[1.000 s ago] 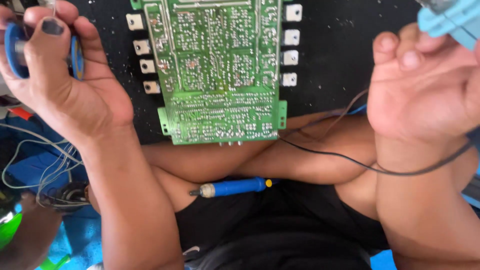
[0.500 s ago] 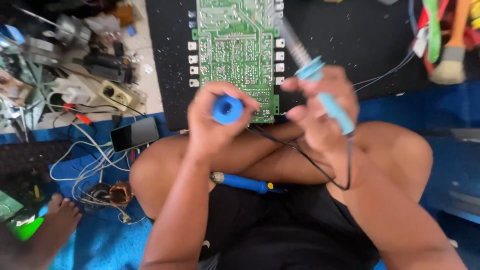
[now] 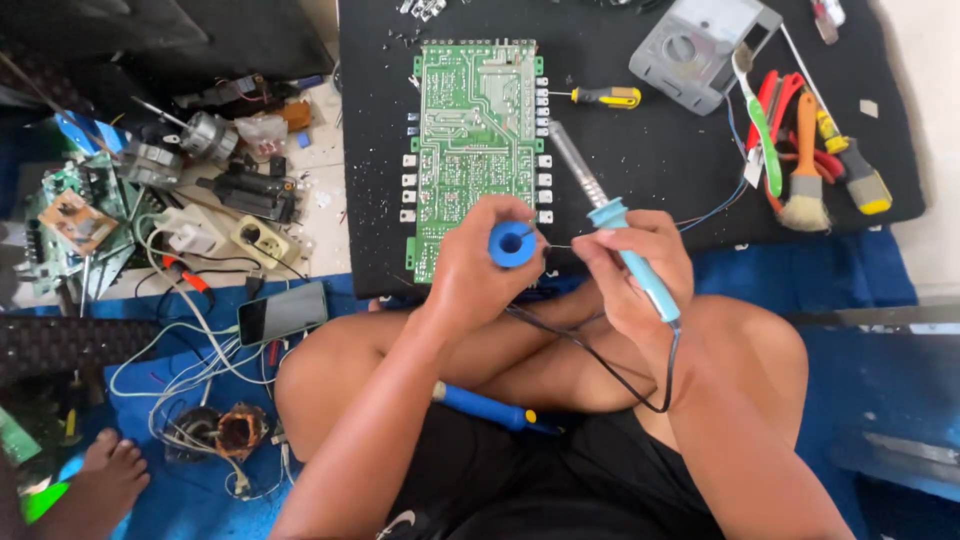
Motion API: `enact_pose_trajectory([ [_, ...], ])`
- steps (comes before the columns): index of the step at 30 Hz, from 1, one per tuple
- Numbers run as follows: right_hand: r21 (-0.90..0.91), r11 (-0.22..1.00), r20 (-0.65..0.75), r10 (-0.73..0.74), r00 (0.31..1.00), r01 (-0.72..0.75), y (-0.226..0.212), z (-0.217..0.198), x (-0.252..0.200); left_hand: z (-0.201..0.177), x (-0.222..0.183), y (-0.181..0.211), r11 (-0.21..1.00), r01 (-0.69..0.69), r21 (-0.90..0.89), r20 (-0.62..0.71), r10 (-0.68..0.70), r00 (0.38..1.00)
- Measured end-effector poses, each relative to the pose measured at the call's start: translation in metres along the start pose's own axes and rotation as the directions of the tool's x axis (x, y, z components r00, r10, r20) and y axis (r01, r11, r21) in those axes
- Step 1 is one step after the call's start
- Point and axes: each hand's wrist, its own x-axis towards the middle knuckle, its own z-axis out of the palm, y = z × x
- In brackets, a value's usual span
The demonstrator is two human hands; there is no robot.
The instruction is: Repairing a circuit board using a soldering iron, desoldering pump, and utility knife
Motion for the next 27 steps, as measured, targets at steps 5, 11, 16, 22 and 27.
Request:
enact_pose_trajectory([
  [5,-0.049,0.998,-0.016,0.045,0.999,-0.046,0.015,-0.016,0.015,-0.018,0.047,0.014,0.993,0.008,0.116,0.167,-0.027,0.986],
  [11,0.008,0.947,-0.008,0.322,0.947,-0.322,0.048,-0.043,0.010,-0.038,0.089,-0.031,0.980,-0.117,0.159,0.081,0.105,0.991],
  [16,0.244,0.862,0.013,0.456,0.890,-0.445,0.078,-0.049,-0.003,-0.044,0.096,-0.048,0.981,-0.031,0.192,0.043,0.024,0.999],
  [22,0.210,0.713,-0.005,0.685,0.729,-0.669,0.076,-0.035,0.017,-0.048,0.105,-0.051,0.980,0.001,0.200,0.075,-0.017,0.997],
  [27,0.234,0.700,0.063,0.682,0.729,-0.675,0.079,-0.034,0.015,-0.044,0.103,-0.056,0.979,-0.008,0.206,0.036,0.001,0.999],
])
